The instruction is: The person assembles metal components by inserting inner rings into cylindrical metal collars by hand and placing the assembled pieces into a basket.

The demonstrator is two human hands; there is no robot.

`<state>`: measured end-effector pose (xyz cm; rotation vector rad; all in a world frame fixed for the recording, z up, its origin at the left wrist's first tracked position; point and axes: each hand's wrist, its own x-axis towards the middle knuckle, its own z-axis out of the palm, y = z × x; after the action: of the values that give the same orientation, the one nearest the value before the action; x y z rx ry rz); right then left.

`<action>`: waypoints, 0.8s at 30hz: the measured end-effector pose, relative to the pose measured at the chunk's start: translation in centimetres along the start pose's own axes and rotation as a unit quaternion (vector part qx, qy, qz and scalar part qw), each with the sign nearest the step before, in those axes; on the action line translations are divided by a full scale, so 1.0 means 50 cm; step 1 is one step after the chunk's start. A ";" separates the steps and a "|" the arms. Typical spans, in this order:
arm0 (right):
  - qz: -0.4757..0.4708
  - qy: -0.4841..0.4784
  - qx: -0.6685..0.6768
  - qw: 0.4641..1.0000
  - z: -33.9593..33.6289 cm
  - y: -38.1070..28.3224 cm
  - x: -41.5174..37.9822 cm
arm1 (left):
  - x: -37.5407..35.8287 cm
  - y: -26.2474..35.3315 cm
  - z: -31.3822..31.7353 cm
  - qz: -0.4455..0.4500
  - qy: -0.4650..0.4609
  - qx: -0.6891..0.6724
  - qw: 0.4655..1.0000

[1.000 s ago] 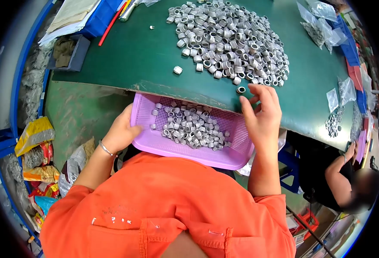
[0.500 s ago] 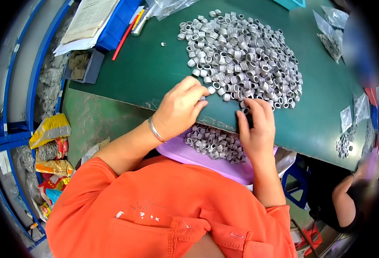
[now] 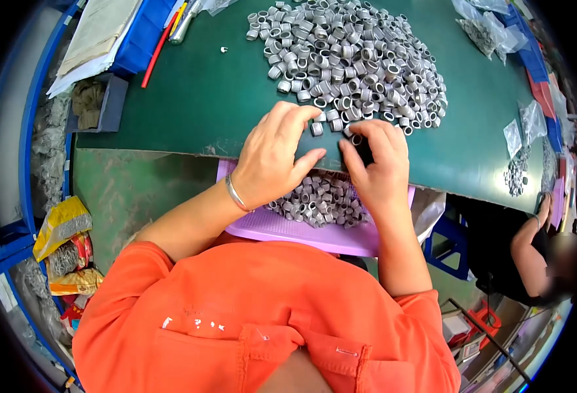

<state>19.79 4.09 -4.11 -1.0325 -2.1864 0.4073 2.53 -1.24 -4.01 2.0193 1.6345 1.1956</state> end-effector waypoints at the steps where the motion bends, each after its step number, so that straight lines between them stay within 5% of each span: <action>1: 0.000 0.015 -0.008 1.000 0.009 0.003 0.000 | -0.001 -0.003 0.001 0.007 0.007 -0.007 1.000; 9: 0.057 0.077 0.099 0.990 -0.004 -0.032 0.002 | -0.010 -0.008 -0.001 -0.012 0.059 -0.098 0.993; 11: 0.179 0.079 0.399 0.896 -0.009 -0.050 -0.008 | -0.008 0.002 -0.004 -0.033 0.048 -0.137 0.989; 12: 0.184 0.078 0.401 0.894 -0.017 -0.053 -0.013 | -0.008 0.010 -0.007 -0.052 0.038 -0.177 0.982; 14: 0.297 -0.009 0.615 0.731 -0.030 -0.055 -0.026 | -0.008 0.029 -0.009 -0.067 0.025 -0.203 0.977; 18: 0.359 -0.034 0.718 0.595 -0.033 -0.033 -0.042 | -0.009 0.038 -0.002 -0.023 -0.020 -0.228 0.973; 24: 0.357 -0.053 0.734 0.575 -0.021 -0.025 -0.055 | -0.008 0.032 0.007 -0.035 -0.026 -0.238 0.970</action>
<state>21.08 1.13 -3.90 -0.6910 -0.6218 2.1600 3.84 -2.03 -3.35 1.6624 1.2305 1.3409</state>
